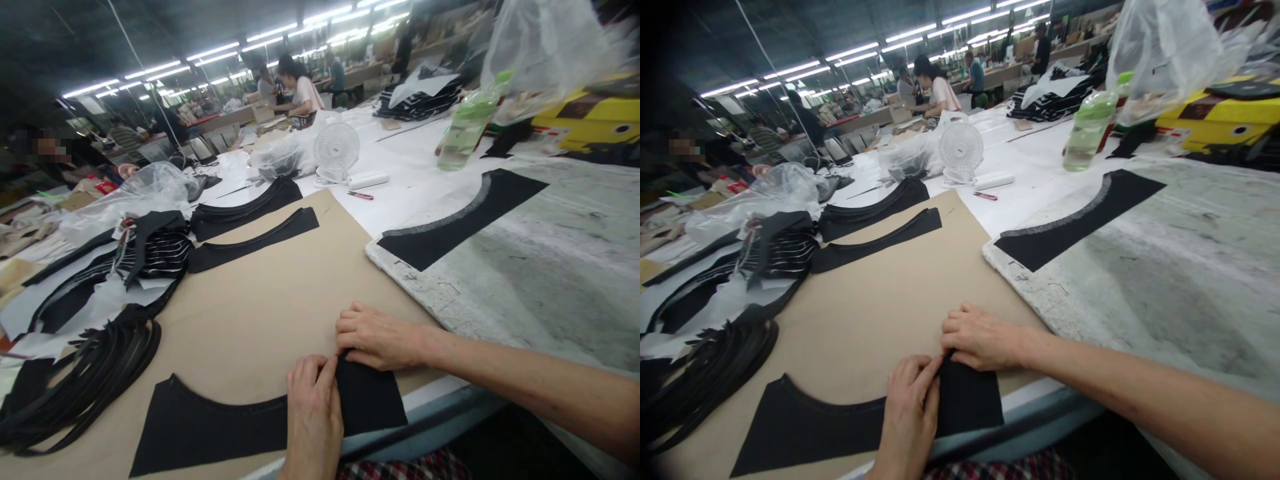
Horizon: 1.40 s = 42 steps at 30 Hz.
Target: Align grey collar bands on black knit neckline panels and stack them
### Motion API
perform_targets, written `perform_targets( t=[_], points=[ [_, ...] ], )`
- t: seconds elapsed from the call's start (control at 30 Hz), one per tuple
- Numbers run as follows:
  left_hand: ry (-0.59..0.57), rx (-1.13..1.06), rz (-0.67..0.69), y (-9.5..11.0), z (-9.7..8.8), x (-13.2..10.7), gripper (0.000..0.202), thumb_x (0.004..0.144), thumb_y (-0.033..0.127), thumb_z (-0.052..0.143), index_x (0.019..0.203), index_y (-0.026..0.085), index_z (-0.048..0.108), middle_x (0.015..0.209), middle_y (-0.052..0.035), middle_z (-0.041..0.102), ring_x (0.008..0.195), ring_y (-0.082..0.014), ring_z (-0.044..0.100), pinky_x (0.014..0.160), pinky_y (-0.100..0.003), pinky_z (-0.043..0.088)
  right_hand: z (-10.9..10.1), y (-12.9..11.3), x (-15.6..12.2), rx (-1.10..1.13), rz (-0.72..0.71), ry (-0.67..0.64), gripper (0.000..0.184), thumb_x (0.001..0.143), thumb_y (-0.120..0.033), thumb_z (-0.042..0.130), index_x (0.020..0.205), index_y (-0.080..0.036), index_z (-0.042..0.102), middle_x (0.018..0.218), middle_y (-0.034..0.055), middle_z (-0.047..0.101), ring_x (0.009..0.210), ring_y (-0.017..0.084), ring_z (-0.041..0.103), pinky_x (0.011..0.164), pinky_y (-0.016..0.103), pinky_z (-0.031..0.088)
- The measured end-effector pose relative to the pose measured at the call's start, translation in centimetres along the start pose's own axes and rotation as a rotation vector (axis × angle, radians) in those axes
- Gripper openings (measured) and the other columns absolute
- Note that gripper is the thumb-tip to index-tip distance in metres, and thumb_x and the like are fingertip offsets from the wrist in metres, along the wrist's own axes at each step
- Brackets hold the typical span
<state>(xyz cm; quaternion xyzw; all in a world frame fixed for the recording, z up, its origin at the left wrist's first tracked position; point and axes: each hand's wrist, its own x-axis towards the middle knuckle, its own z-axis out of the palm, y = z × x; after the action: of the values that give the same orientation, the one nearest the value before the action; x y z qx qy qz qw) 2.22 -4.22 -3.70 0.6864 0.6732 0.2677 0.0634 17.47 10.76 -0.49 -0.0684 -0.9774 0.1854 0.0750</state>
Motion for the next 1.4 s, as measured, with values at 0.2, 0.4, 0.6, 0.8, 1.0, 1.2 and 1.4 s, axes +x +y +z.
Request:
perform_targets(
  t=[0.2,0.4,0.6,0.8,1.0,1.2,1.4],
  points=[
    [0.077,0.207,0.183,-0.5,1.5,-1.4,0.044,0.084,0.004,0.041,0.123,0.013,0.058,0.103,-0.0075,0.063,0.095,-0.0227,0.053,0.088,-0.040,0.038,0.6,0.2,-1.0,-0.110,-0.099,0.045,0.019,0.096,-0.019,0.043,0.086,-0.019,0.059,0.086,0.0025,0.061,0.082,0.016,0.050,0.078,0.034,0.029],
    [0.090,0.285,0.260,-0.5,1.2,-1.4,0.044,0.084,0.005,0.037,0.123,0.011,0.058,0.100,-0.0075,0.064,0.094,-0.0232,0.055,0.091,-0.041,0.036,1.3,0.3,-1.6,-0.139,-0.151,0.108,0.018,0.094,-0.016,0.042,0.094,-0.018,0.060,0.086,0.0042,0.061,0.082,0.017,0.050,0.080,0.035,0.029],
    [0.033,0.102,0.152,-0.2,-0.2,0.2,0.037,0.090,0.008,0.042,0.121,0.019,0.057,0.100,-0.0060,0.063,0.092,-0.0187,0.058,0.084,-0.035,0.043,0.7,0.2,-1.7,-0.026,-0.016,0.098,0.012,0.092,-0.022,0.051,0.100,-0.019,0.059,0.091,0.0040,0.061,0.088,0.018,0.051,0.082,0.035,0.030],
    [-0.033,0.029,0.083,0.3,0.3,1.3,0.038,0.086,0.004,0.043,0.116,0.021,0.060,0.095,-0.0052,0.062,0.088,-0.0193,0.058,0.077,-0.034,0.047,0.6,0.7,-1.9,0.023,0.067,0.090,0.015,0.086,-0.029,0.063,0.097,-0.019,0.059,0.092,0.0015,0.060,0.089,0.018,0.050,0.082,0.033,0.030],
    [-0.048,0.078,0.155,0.5,0.3,1.3,0.038,0.087,0.004,0.040,0.114,0.019,0.062,0.093,-0.0059,0.061,0.087,-0.0194,0.057,0.077,-0.035,0.046,0.3,1.0,-2.2,0.009,0.032,0.093,0.008,0.088,-0.025,0.059,0.093,-0.020,0.062,0.090,0.0016,0.061,0.088,0.017,0.051,0.081,0.033,0.029],
    [-0.002,0.194,0.311,0.0,0.5,0.8,0.039,0.086,0.004,0.041,0.119,0.014,0.059,0.097,-0.0074,0.062,0.090,-0.0200,0.055,0.083,-0.036,0.044,0.5,1.4,-2.8,-0.041,-0.037,0.125,0.014,0.093,-0.022,0.050,0.097,-0.021,0.064,0.089,0.0032,0.062,0.088,0.017,0.051,0.081,0.034,0.028],
    [-0.059,0.203,0.321,-0.5,0.7,0.8,0.043,0.088,0.005,0.041,0.127,0.014,0.054,0.101,-0.0076,0.061,0.093,-0.0197,0.055,0.084,-0.035,0.044,1.0,1.9,-3.2,-0.117,-0.092,0.145,0.017,0.093,-0.018,0.045,0.093,-0.020,0.062,0.084,0.0027,0.061,0.083,0.016,0.050,0.081,0.035,0.028]
  ],
)
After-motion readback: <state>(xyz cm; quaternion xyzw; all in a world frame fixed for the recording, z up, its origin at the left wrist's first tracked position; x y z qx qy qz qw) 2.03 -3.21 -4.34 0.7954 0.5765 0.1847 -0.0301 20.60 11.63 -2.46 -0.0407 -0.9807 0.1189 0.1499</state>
